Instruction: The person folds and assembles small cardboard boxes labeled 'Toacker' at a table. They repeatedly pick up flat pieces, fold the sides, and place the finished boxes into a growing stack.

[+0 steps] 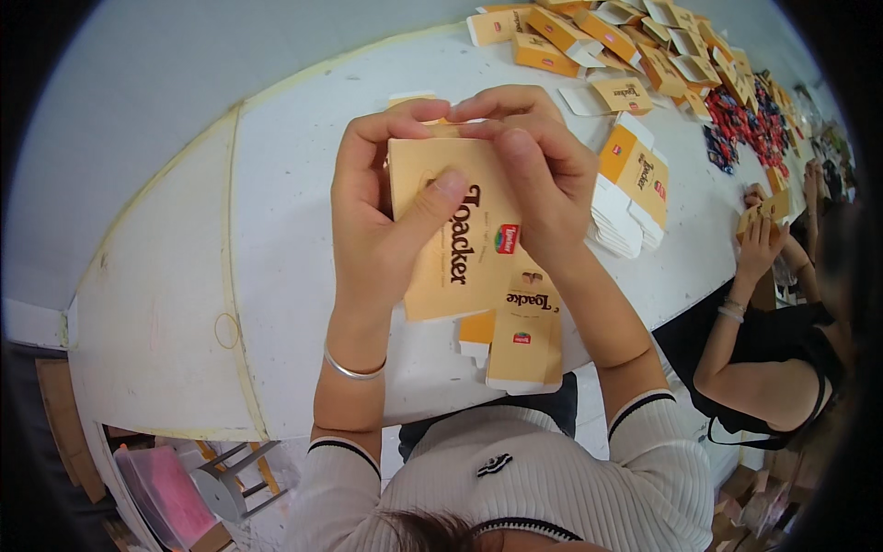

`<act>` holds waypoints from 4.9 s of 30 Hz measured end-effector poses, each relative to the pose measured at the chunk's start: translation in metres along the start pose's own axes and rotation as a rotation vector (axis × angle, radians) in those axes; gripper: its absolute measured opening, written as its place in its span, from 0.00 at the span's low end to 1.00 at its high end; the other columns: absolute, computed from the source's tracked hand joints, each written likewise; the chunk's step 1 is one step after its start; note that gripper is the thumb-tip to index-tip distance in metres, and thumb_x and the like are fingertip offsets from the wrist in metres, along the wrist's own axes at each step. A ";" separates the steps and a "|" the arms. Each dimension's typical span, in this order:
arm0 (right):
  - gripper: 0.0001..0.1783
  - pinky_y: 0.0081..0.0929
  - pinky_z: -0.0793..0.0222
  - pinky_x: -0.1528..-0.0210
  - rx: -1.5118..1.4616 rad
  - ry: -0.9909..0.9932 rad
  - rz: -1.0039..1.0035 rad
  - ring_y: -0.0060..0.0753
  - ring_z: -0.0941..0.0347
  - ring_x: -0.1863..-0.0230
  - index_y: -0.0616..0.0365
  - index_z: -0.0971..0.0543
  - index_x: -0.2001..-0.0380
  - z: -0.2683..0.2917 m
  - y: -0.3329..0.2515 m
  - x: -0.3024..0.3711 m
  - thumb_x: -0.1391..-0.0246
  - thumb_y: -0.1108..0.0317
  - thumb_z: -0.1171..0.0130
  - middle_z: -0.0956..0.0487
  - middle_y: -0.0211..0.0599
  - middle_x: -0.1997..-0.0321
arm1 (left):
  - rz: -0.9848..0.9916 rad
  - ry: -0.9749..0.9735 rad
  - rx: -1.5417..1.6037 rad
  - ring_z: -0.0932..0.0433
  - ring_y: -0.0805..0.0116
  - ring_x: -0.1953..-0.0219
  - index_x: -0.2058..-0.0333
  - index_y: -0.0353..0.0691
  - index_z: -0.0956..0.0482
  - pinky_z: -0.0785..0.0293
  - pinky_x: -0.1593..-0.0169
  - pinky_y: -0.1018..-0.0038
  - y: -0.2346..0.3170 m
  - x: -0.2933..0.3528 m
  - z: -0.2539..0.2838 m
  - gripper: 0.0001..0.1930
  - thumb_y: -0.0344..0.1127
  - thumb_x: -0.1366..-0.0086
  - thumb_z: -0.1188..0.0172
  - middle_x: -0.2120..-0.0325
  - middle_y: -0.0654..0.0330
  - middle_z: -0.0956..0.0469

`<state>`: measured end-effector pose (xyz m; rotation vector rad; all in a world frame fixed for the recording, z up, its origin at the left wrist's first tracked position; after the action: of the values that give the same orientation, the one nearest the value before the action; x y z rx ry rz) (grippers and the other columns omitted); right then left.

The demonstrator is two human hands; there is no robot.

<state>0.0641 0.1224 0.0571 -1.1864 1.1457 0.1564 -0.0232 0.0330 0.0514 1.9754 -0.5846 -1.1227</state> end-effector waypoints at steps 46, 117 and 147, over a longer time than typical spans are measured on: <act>0.20 0.19 0.50 0.77 -0.184 0.362 -0.091 0.21 0.47 0.81 0.57 0.41 0.85 0.083 0.022 -0.007 0.44 0.58 0.58 0.40 0.30 0.86 | 0.679 -0.299 0.047 0.29 0.73 0.59 0.45 0.37 0.43 0.32 0.56 0.77 -0.086 0.025 -0.024 0.30 0.38 0.44 0.41 0.64 0.59 0.27; 0.15 0.24 0.33 0.57 -0.365 -0.072 -0.257 0.29 0.31 0.58 0.62 0.23 0.78 -0.009 0.024 -0.008 0.60 0.82 0.61 0.26 0.37 0.61 | 0.088 -0.026 0.257 0.36 0.66 0.52 0.70 0.41 0.30 0.40 0.47 0.72 -0.028 -0.006 0.019 0.07 0.24 0.47 0.54 0.57 0.59 0.32; 0.10 0.18 0.37 0.68 0.110 -0.326 -0.159 0.21 0.32 0.69 0.58 0.23 0.62 -0.004 0.008 -0.014 0.49 0.69 0.45 0.26 0.31 0.67 | 0.010 -0.236 -0.394 0.32 0.72 0.56 0.53 0.41 0.39 0.33 0.53 0.77 -0.002 -0.003 0.004 0.28 0.26 0.51 0.36 0.57 0.62 0.34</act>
<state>0.0499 0.1288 0.0635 -1.1020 0.7629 0.1568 -0.0285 0.0348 0.0500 1.5144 -0.4512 -1.3601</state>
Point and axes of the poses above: each hand's wrist, its own x-axis away from the middle knuckle, its own z-axis out of the back of the hand, y = z × x, the point moved 7 cm from there along -x, towards the middle knuckle
